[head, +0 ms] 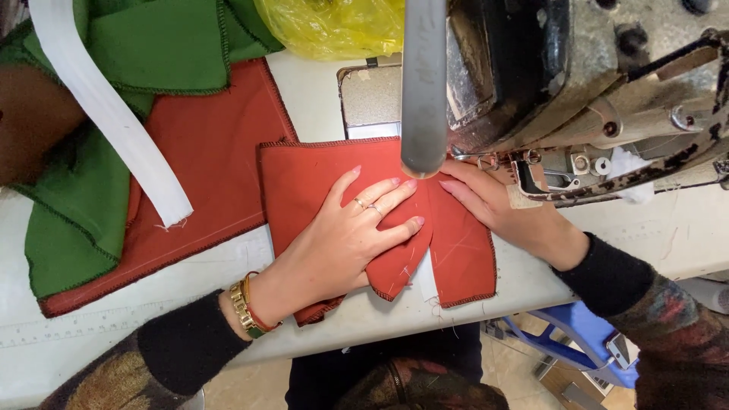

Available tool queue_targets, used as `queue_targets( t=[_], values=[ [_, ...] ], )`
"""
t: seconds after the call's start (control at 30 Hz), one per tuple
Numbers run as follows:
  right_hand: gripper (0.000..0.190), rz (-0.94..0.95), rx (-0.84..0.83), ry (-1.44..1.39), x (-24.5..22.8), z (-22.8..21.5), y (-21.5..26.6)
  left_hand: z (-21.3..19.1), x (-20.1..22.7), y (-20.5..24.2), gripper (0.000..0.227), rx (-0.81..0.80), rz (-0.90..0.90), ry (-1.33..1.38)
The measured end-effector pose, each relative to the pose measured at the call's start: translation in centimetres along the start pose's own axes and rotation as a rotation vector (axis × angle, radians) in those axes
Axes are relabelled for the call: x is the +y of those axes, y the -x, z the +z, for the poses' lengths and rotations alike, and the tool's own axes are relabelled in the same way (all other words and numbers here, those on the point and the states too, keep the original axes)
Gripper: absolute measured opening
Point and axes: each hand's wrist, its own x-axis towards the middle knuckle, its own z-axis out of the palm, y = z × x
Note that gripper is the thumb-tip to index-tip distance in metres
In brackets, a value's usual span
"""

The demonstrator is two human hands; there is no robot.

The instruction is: Sewing and folding small fabric components using an industrial sewing machine to finish a garment part.

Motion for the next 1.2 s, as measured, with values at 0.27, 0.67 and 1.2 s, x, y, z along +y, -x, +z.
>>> queue_targets(
  t=[0.27,0.67,1.2],
  values=[
    [0.028,0.147,0.012,-0.341,-0.6,0.4,-0.6,-0.5,0.0,-0.2,0.074,-0.008,0.005,0.002],
    [0.027,0.110,0.026,-0.714,0.0,-0.3,-2.4,-2.3,-1.1,-1.2,0.111,-0.124,-0.044,0.142],
    [0.035,0.347,-0.191,-1.388,-0.9,2.4,-3.1,-1.9,-2.3,-1.5,0.085,0.001,-0.191,0.395]
  ],
)
